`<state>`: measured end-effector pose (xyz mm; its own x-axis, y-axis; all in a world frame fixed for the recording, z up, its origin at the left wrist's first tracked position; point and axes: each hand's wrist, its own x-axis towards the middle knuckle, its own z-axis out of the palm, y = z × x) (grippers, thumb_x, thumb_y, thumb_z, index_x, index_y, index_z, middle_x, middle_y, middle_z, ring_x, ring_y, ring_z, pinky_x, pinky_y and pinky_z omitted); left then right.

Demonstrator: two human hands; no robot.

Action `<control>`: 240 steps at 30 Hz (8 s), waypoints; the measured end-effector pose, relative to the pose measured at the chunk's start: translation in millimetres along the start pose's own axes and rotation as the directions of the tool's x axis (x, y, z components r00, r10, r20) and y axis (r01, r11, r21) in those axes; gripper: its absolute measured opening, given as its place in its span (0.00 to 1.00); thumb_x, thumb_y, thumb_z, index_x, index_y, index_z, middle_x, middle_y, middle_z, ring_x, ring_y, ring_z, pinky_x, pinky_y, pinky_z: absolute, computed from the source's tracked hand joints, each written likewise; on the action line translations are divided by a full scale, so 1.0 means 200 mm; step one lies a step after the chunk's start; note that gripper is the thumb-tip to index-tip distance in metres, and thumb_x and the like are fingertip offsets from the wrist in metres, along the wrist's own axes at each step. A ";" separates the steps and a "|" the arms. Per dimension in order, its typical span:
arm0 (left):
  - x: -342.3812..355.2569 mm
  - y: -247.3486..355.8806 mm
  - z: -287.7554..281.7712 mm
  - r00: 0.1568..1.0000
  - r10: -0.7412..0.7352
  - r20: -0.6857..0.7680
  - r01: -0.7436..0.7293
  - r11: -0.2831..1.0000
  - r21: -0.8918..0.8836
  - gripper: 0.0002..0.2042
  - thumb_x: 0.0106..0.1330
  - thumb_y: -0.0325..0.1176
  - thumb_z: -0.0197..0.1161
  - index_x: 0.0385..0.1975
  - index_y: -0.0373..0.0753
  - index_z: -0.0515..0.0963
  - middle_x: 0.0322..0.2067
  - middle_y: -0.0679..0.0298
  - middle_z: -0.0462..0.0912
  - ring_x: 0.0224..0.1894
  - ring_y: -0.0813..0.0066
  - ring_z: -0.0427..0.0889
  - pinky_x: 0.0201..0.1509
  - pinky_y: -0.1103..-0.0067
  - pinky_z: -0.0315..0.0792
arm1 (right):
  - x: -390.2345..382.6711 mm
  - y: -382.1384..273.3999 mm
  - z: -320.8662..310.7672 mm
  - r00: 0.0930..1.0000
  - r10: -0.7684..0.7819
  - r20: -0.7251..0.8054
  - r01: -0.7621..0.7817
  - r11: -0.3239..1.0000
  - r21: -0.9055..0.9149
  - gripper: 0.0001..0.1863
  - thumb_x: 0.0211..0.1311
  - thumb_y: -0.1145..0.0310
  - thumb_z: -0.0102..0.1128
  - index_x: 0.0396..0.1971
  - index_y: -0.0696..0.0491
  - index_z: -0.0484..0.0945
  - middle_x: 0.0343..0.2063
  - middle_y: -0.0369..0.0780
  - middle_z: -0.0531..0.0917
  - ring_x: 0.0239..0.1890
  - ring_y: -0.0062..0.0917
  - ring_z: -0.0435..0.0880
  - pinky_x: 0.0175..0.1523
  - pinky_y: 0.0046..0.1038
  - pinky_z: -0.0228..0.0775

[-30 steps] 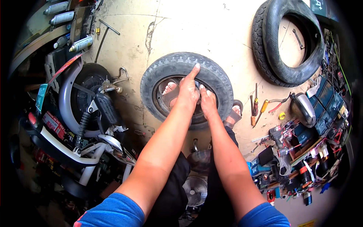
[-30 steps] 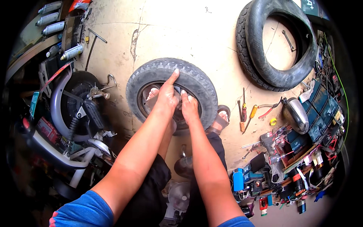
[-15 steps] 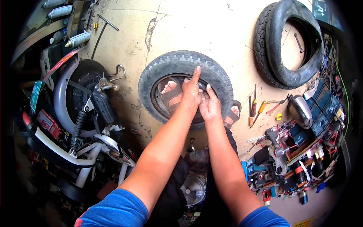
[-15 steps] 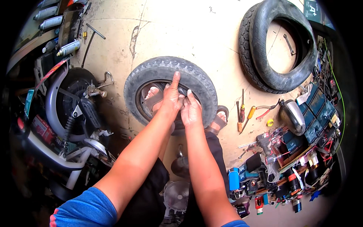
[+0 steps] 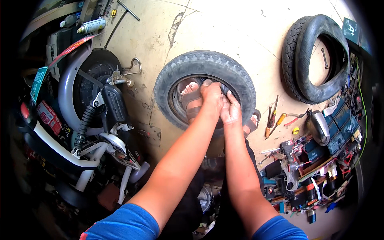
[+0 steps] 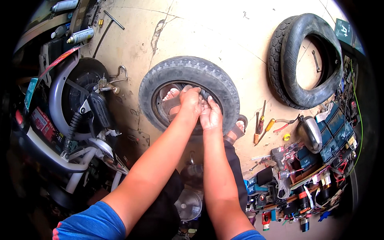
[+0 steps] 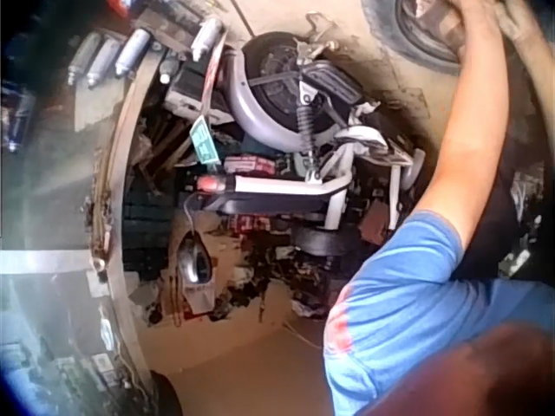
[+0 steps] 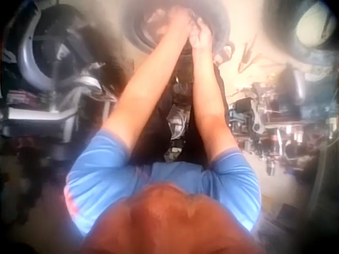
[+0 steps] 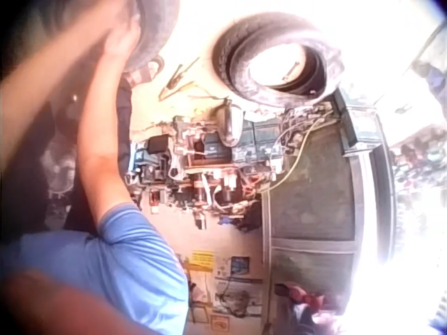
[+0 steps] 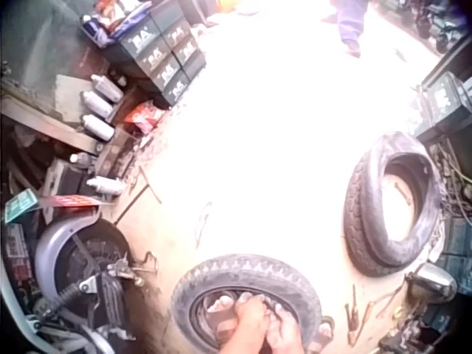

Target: The person removes an inner tube from a tire using tire levers and then pries the tire bead back onto the wheel rim using a tool.

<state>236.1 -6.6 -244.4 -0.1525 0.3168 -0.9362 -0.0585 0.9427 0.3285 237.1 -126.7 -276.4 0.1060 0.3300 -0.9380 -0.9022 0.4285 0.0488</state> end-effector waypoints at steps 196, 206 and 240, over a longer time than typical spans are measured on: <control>-1.16 -0.11 -1.97 0.948 0.151 0.282 -0.255 0.889 0.380 0.36 0.55 0.36 0.78 0.66 0.34 0.72 0.59 0.45 0.81 0.62 0.50 0.80 0.65 0.66 0.75 | -1.04 1.09 0.18 0.998 0.016 0.059 0.020 -0.998 -0.067 0.40 0.66 0.35 0.59 0.43 0.66 0.86 0.48 0.58 0.86 0.54 0.47 0.86 0.60 0.41 0.78; -0.81 -0.18 -1.65 0.898 0.284 0.334 -0.427 0.742 0.516 0.48 0.46 0.34 0.83 0.69 0.35 0.63 0.61 0.45 0.76 0.64 0.43 0.76 0.65 0.61 0.74 | -1.03 0.74 0.21 0.884 0.468 0.010 0.427 -0.815 0.393 0.16 0.74 0.56 0.53 0.53 0.39 0.85 0.25 0.43 0.84 0.32 0.38 0.86 0.38 0.40 0.75; -2.49 0.85 -1.99 0.797 -0.107 0.594 -0.114 0.940 0.322 0.28 0.53 0.43 0.79 0.49 0.33 0.80 0.42 0.47 0.87 0.44 0.50 0.88 0.51 0.66 0.81 | -2.70 0.88 1.53 0.804 0.314 -0.505 0.063 -0.889 -0.454 0.30 0.70 0.49 0.69 0.17 0.61 0.79 0.12 0.49 0.77 0.15 0.42 0.79 0.23 0.39 0.68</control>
<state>-89.8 -46.7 327.3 0.4710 0.2134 -0.8559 0.2804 0.8837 0.3747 148.5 27.7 343.4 -0.4095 -0.0246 -0.9120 0.6191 -0.7417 -0.2579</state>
